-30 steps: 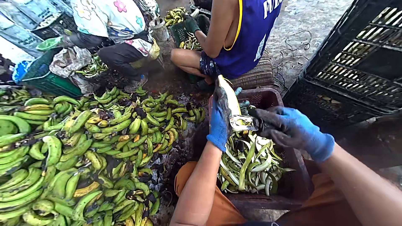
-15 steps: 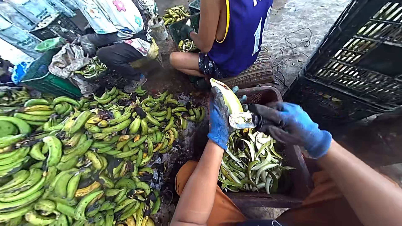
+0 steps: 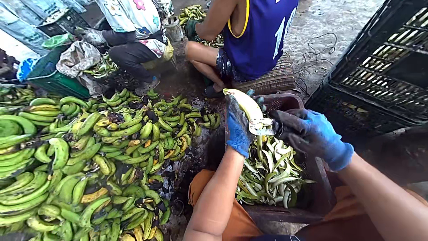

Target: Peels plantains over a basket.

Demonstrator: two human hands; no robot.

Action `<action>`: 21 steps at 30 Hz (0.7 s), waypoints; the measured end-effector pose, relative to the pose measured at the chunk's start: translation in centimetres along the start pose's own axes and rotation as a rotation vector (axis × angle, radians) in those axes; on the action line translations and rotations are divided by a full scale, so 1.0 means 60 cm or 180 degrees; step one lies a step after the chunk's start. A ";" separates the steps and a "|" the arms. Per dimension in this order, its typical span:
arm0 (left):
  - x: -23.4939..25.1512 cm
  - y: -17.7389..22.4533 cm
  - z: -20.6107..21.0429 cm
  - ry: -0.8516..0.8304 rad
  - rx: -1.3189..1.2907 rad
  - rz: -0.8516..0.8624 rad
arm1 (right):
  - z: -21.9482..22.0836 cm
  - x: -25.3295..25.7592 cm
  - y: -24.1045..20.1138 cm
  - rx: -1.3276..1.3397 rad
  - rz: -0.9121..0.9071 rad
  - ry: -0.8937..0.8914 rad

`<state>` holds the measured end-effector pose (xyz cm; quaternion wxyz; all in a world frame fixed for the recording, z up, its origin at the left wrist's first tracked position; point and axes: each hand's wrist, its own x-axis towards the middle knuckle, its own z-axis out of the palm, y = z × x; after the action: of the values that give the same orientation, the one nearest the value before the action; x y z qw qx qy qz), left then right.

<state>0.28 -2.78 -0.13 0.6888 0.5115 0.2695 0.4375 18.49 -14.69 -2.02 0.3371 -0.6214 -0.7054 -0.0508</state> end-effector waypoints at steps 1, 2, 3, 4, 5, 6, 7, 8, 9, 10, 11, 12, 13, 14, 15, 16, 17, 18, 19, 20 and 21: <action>-0.005 0.000 0.003 -0.0053 0.0114 0.0119 | -0.004 0.002 0.001 0.0043 0.0175 -0.0031; -0.013 -0.001 -0.001 -0.0226 0.0427 0.0247 | -0.012 0.007 0.006 0.0087 0.0408 -0.0076; -0.016 0.000 -0.002 -0.0363 0.0767 0.0354 | -0.021 0.011 0.012 0.0093 0.0583 -0.0098; -0.015 0.002 -0.001 -0.0371 0.1222 0.0475 | -0.026 0.012 0.018 0.0064 0.0649 -0.0052; -0.009 0.001 -0.001 -0.0398 0.1597 0.0497 | -0.029 0.012 0.024 -0.0013 0.0614 0.0011; -0.004 -0.001 -0.002 -0.0395 0.1744 0.0309 | -0.028 0.011 0.031 -0.0097 0.0511 0.0056; -0.001 -0.004 -0.002 -0.0441 0.1669 -0.0004 | -0.025 0.010 0.038 -0.0123 0.0449 0.0037; -0.001 -0.006 -0.002 -0.0573 0.1483 -0.0273 | -0.022 0.010 0.043 -0.0023 0.0509 -0.0060; -0.002 -0.008 0.000 -0.0773 0.1253 -0.0451 | -0.020 0.012 0.047 0.0187 0.0681 -0.0181; -0.007 -0.004 0.003 -0.1011 0.1166 -0.0582 | -0.020 0.017 0.048 0.0395 0.0896 -0.0253; -0.007 -0.005 0.007 -0.1178 0.1167 -0.0662 | -0.023 0.020 0.046 0.0581 0.1131 -0.0317; -0.004 -0.011 0.013 -0.1189 0.1128 -0.0725 | -0.025 0.021 0.042 0.0710 0.1340 -0.0335; 0.000 -0.019 0.018 -0.1134 0.1134 -0.0743 | -0.025 0.020 0.037 0.0730 0.1450 -0.0325; 0.001 -0.021 0.019 -0.1116 0.1267 -0.0684 | -0.022 0.019 0.033 0.0715 0.1499 -0.0320; -0.002 -0.018 0.019 -0.1157 0.1495 -0.0578 | -0.016 0.019 0.032 0.0674 0.1547 -0.0324; -0.007 -0.012 0.021 -0.1254 0.1776 -0.0443 | -0.011 0.020 0.035 0.0637 0.1618 -0.0316; -0.017 0.000 0.024 -0.1375 0.1958 -0.0388 | -0.010 0.020 0.042 0.0634 0.1720 -0.0324; -0.024 0.006 0.028 -0.1474 0.1944 -0.0429 | -0.011 0.021 0.048 0.0656 0.1846 -0.0324; -0.024 0.001 0.029 -0.1476 0.1846 -0.0543 | -0.014 0.020 0.051 0.0694 0.1905 -0.0295; -0.016 -0.014 0.025 -0.1371 0.1639 -0.0674 | -0.015 0.017 0.051 0.0688 0.1816 -0.0266; -0.003 -0.034 0.019 -0.1219 0.1319 -0.0747 | -0.016 0.014 0.047 0.0637 0.1555 -0.0263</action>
<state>1.81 -3.69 -1.68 0.6539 0.6796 0.2755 0.1861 21.43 -13.84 -1.82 0.3700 -0.7384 -0.5492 0.1275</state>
